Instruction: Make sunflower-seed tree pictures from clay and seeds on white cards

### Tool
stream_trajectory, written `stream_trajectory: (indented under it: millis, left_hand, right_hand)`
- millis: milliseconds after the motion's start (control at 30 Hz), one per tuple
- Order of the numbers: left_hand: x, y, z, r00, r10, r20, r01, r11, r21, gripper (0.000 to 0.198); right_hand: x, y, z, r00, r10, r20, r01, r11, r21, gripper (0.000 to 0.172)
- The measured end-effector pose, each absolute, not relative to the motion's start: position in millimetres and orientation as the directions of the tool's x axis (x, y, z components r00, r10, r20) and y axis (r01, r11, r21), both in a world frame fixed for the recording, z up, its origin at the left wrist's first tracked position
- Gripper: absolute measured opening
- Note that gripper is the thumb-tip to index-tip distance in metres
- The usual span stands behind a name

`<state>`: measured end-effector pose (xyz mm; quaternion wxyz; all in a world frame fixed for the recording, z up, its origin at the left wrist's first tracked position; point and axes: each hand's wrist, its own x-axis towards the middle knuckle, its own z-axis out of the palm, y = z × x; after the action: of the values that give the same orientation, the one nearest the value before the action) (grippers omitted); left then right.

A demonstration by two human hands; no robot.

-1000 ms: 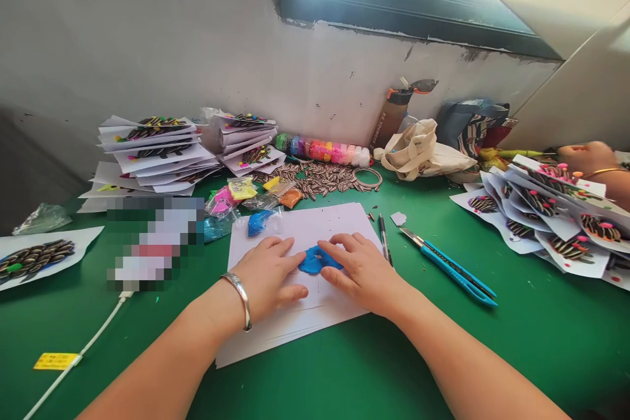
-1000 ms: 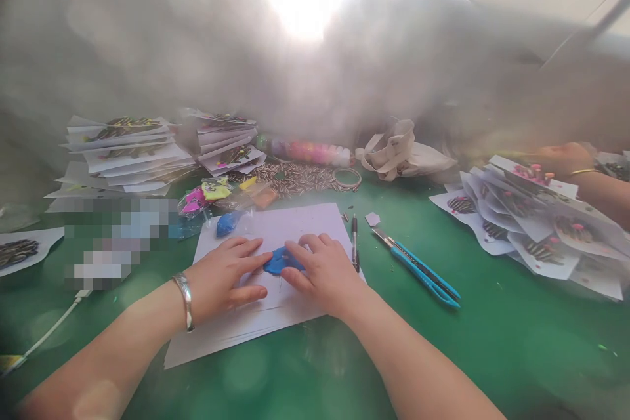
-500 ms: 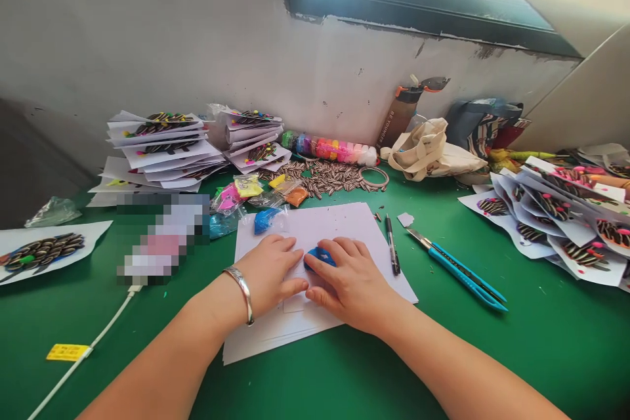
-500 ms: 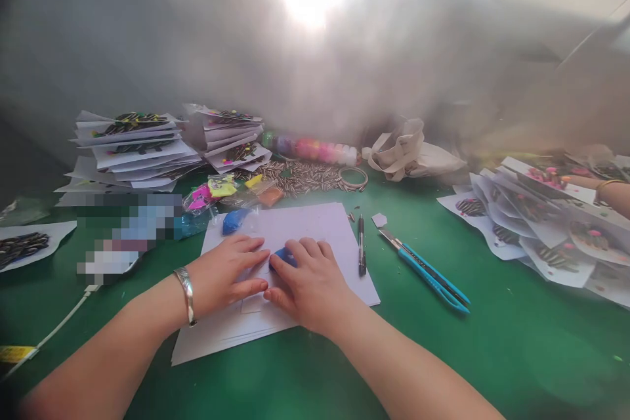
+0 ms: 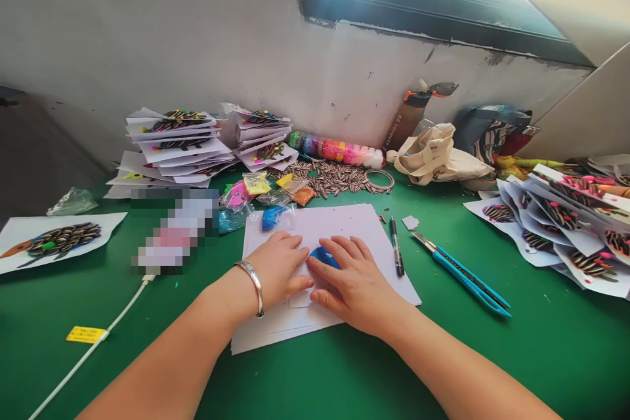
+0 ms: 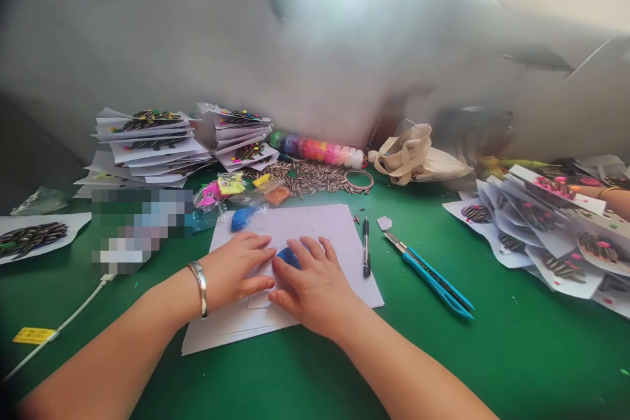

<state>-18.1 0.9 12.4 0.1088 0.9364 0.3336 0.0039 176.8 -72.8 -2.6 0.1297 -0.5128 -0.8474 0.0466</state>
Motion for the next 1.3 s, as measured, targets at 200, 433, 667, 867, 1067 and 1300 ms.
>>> stream_trajectory:
  millis: [200, 433, 667, 867, 1067, 1300]
  left_hand:
    - [-19, 2, 7, 0.779, 0.626, -0.044, 0.62, -0.756, 0.208, 0.033]
    - [-18, 2, 5, 0.783, 0.619, -0.05, 0.615, -0.762, 0.202, 0.031]
    - [-17, 1, 7, 0.775, 0.63, -0.049, 0.626, -0.755, 0.196, 0.026]
    - [-15, -2, 14, 0.764, 0.641, -0.075, 0.641, -0.739, 0.209, 0.025]
    - [-14, -1, 11, 0.761, 0.643, -0.086, 0.646, -0.74, 0.187, 0.029]
    - [-15, -2, 7, 0.759, 0.647, -0.072, 0.649, -0.745, 0.153, 0.028]
  right_hand:
    - [180, -75, -2, -0.428, 0.89, 0.156, 0.857, 0.455, -0.242, 0.043]
    - [183, -77, -1, -0.439, 0.89, 0.122, 0.861, 0.456, -0.225, 0.041]
    - [183, -76, 2, -0.472, 0.866, 0.167, 0.846, 0.498, -0.19, 0.037]
    - [193, -77, -1, -0.491, 0.859, 0.145, 0.839, 0.511, -0.186, 0.046]
    - [201, -76, 0, -0.516, 0.848, 0.12, 0.828, 0.529, -0.186, 0.046]
    - [203, -75, 5, -0.514, 0.854, 0.079, 0.817, 0.516, -0.258, 0.041]
